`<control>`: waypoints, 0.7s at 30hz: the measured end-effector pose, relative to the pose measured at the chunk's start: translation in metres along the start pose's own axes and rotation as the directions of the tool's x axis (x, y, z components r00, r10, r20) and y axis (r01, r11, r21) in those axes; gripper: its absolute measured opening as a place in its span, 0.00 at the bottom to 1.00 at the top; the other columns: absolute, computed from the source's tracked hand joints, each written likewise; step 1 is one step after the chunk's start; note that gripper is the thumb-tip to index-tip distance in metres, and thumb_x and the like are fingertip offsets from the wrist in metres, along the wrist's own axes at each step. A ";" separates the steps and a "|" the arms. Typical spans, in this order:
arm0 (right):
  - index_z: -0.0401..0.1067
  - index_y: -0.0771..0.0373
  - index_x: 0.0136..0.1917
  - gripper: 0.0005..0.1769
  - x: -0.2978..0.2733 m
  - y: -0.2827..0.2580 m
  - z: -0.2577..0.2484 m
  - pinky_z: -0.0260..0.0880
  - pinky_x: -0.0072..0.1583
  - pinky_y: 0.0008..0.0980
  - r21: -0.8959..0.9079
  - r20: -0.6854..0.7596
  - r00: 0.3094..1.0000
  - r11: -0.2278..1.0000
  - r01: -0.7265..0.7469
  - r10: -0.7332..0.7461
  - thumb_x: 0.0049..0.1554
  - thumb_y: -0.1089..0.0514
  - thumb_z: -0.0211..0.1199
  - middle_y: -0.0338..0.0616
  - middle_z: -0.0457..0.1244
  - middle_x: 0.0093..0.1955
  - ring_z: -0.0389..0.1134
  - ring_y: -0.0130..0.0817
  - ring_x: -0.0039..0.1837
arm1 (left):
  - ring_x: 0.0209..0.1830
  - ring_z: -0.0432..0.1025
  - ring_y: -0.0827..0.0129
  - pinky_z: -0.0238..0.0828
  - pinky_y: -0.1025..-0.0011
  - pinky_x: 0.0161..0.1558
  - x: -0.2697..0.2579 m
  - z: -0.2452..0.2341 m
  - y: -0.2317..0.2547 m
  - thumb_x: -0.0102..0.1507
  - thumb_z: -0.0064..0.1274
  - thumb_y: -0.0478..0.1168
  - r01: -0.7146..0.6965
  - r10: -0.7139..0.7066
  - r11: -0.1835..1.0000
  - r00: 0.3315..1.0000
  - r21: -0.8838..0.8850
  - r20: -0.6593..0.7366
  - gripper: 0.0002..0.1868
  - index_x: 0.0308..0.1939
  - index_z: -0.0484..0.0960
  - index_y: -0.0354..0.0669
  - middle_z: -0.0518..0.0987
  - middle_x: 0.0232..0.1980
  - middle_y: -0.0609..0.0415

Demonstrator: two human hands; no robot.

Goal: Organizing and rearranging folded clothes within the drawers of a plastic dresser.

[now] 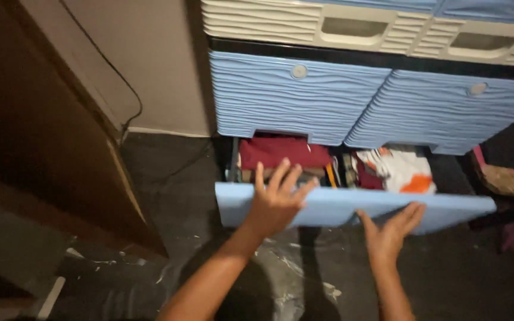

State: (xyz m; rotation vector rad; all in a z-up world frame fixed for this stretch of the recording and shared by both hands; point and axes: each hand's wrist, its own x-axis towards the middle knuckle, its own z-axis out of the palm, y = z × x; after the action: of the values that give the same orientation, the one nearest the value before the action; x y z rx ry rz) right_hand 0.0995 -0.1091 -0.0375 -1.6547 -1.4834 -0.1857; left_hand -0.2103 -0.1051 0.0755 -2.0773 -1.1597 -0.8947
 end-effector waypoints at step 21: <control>0.67 0.52 0.55 0.08 -0.137 0.277 0.445 0.69 0.48 0.52 0.702 0.523 0.530 0.015 -0.712 0.667 0.62 0.59 0.53 0.49 0.65 0.41 0.69 0.53 0.41 | 0.82 0.53 0.63 0.38 0.39 0.77 0.014 0.250 -0.079 0.74 0.27 0.46 -0.043 0.140 0.973 0.890 0.226 -0.435 0.27 0.78 0.62 0.72 0.63 0.79 0.61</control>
State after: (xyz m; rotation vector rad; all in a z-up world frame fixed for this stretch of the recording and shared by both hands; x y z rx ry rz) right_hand 0.1108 0.1201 -0.5285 -1.2181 -0.3386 1.0754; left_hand -0.2070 0.1255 -0.0498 -1.6227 -0.8569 -1.0827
